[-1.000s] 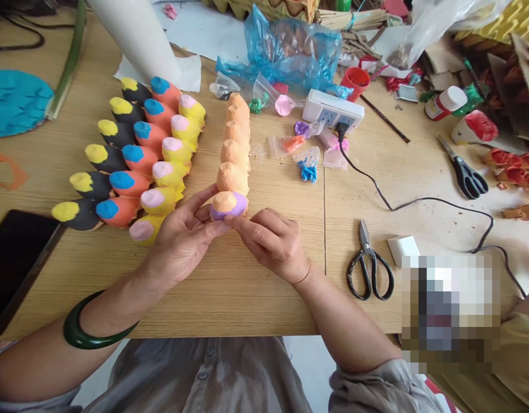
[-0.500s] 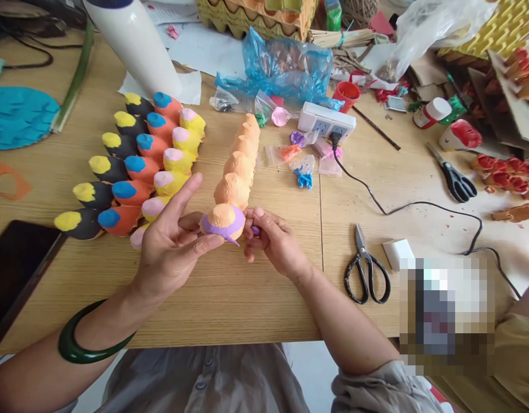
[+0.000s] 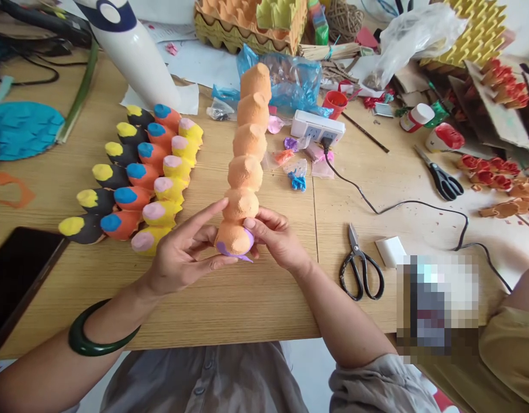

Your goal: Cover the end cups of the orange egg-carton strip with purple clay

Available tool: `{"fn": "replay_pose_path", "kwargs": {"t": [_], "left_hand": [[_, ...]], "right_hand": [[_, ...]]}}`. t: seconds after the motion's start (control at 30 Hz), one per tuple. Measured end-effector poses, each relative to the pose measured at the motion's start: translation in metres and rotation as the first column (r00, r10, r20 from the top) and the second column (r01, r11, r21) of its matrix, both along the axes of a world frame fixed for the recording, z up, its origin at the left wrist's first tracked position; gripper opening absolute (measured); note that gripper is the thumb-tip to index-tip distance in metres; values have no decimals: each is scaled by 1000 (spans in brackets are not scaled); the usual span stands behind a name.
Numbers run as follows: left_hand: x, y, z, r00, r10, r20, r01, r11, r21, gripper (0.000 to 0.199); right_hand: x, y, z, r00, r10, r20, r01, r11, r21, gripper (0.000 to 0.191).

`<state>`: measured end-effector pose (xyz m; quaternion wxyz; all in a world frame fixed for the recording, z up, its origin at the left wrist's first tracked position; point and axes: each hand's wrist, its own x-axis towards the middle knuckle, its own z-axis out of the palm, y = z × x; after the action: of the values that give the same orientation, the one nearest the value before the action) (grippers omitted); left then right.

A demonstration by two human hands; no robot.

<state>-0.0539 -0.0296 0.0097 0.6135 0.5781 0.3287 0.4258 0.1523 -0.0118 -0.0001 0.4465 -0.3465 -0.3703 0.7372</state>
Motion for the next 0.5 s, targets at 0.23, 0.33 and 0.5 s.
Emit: {"fn": "replay_pose_path", "kwargs": {"t": [0.23, 0.33, 0.5], "left_hand": [[5, 13, -5, 978, 0, 208, 80, 923, -376, 81], [8, 13, -3, 941, -86, 327, 230, 872, -431, 86], [11, 12, 0, 912, -91, 399, 286, 840, -462, 94]], "right_hand": [[-1, -4, 2, 931, -314, 188, 284, 944, 169, 46], [-3, -7, 4, 887, -387, 252, 332, 913, 235, 52], [-4, -11, 7, 833, -450, 320, 355, 880, 315, 53]]}}
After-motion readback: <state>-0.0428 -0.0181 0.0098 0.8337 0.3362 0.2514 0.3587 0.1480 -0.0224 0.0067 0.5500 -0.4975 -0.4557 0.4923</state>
